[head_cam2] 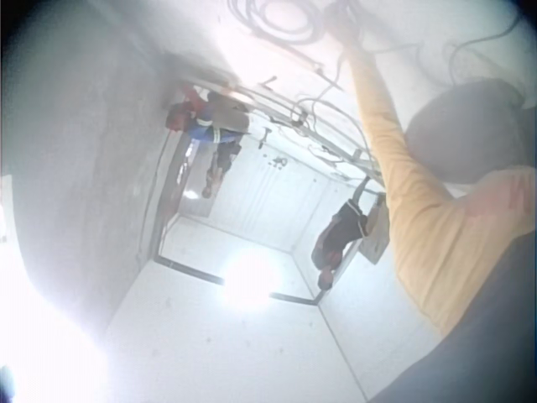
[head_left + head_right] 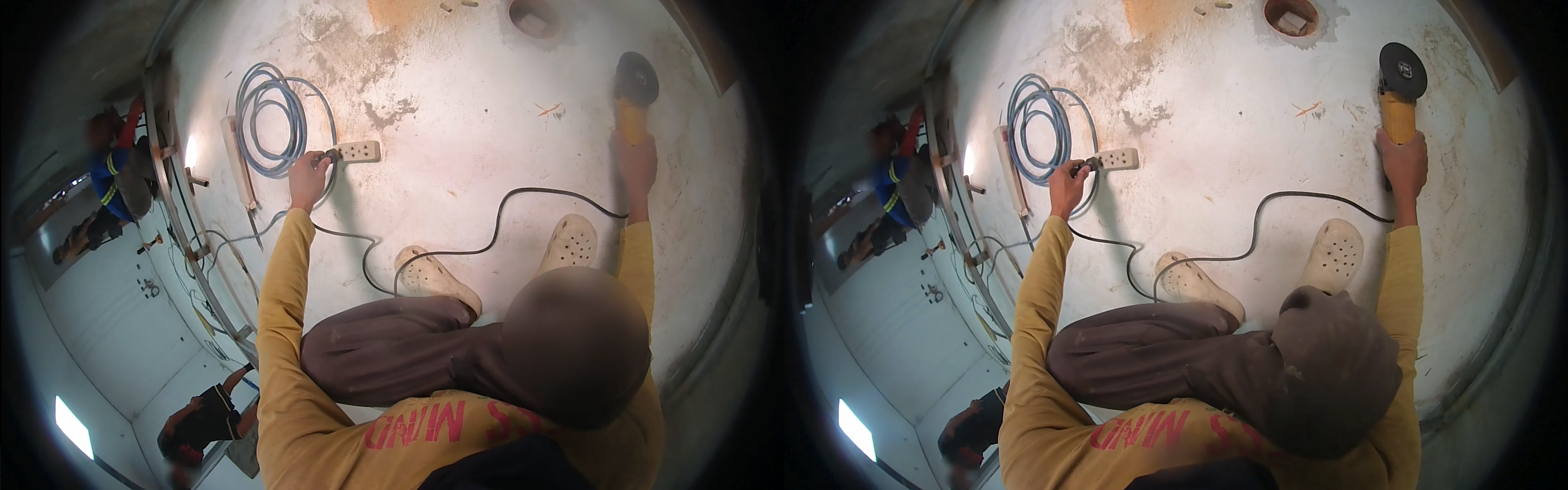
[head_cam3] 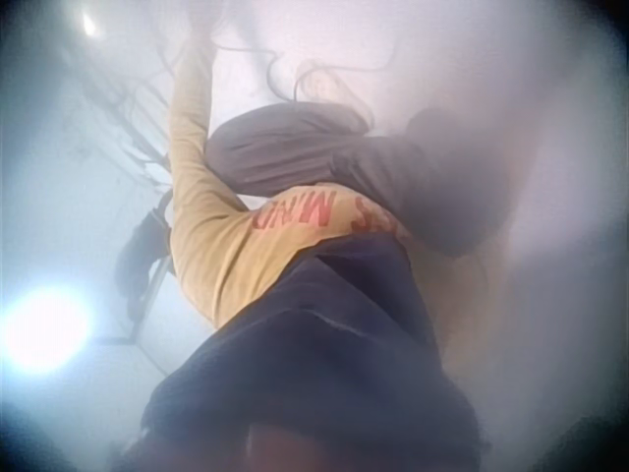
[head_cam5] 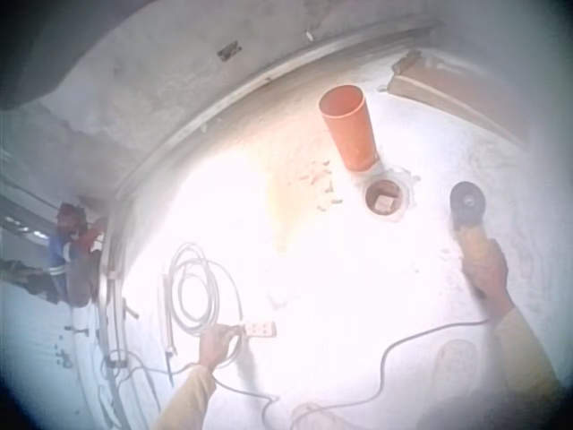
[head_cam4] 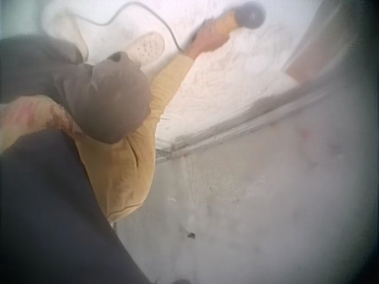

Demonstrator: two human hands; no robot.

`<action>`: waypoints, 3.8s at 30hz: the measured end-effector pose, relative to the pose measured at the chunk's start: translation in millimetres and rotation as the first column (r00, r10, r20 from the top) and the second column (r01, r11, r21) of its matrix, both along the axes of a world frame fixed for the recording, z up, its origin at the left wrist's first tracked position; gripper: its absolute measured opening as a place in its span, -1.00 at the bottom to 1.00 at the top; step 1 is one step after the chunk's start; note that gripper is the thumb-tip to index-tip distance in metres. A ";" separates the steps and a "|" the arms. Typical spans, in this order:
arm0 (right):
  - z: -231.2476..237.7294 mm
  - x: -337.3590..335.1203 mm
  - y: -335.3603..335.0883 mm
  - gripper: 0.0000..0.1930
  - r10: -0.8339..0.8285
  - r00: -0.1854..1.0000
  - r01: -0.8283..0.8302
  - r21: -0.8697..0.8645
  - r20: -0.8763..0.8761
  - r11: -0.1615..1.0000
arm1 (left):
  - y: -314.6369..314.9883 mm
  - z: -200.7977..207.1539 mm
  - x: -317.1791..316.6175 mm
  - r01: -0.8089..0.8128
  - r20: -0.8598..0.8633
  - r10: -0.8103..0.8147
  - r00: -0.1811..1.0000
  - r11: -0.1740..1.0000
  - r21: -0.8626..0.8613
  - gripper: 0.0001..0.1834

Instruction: The person sits on the floor and handles an angle grinder, adjusting its disc and positioning it for use. They plug the grinder into a power strip and prepare to operate it while another person welds nearby.

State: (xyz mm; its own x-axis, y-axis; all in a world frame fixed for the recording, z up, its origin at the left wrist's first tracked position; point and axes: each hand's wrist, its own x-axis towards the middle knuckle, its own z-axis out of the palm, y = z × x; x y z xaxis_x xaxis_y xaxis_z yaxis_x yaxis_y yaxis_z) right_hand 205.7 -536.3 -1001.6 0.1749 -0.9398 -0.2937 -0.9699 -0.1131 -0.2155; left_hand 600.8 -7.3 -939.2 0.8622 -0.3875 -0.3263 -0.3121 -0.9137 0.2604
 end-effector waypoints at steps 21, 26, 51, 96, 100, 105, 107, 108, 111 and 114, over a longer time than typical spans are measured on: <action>-3.4 -1.5 0.8 -0.27 0.001 1.000 -0.001 -0.031 -0.003 1.000 | -24.9 -9.7 -1.4 0.152 -0.003 -0.152 0.988 0.988 0.032 -0.78; -0.8 3.2 -0.9 -0.28 -0.012 1.000 0.012 0.001 -0.001 1.000 | -26.9 -15.1 1.8 0.151 0.005 -0.152 0.988 0.984 0.099 -0.81; 119.7 88.0 91.7 -0.56 0.345 0.507 -0.809 0.298 0.790 0.506 | -307.9 10.0 -244.0 -0.915 -0.844 -0.429 0.321 0.088 -0.393 -0.58; 44.5 12.9 148.5 -0.73 -0.739 0.181 -0.330 0.748 0.649 0.576 | -339.9 12.1 -223.4 -0.806 -0.907 0.031 0.419 -0.448 -0.387 -0.79; 50.2 6.6 152.0 -0.77 -0.748 0.190 -0.324 0.760 0.636 0.564 | -338.0 2.9 -224.1 -0.821 -0.911 0.034 0.410 -0.421 -0.385 -0.79; 52.9 11.3 156.6 -0.78 -0.706 0.224 -0.292 0.737 0.672 0.609 | -337.7 -17.5 -223.7 -0.826 -0.917 0.085 0.390 -0.408 -0.389 -0.80; 53.2 13.4 157.0 -0.81 -0.688 0.223 -0.317 0.718 0.691 0.619 | -337.3 -20.5 -223.3 -0.809 -0.902 0.088 0.422 -0.413 -0.419 -0.78; 53.6 13.3 156.9 -0.82 -0.685 0.233 -0.308 0.721 0.690 0.621 | -336.5 -20.2 -223.3 -0.808 -0.901 0.098 0.423 -0.410 -0.424 -0.78; 57.5 6.7 156.6 -0.81 -0.778 0.130 -0.372 0.758 0.614 0.536 | -331.9 -11.8 -223.9 -0.828 -0.930 -0.031 0.366 -0.467 -0.310 -0.75; 59.7 0.2 157.6 -0.74 -0.764 0.123 -0.435 0.726 0.634 0.533 | -326.5 0.5 -225.5 -0.828 -0.927 -0.064 0.370 -0.476 -0.297 -0.82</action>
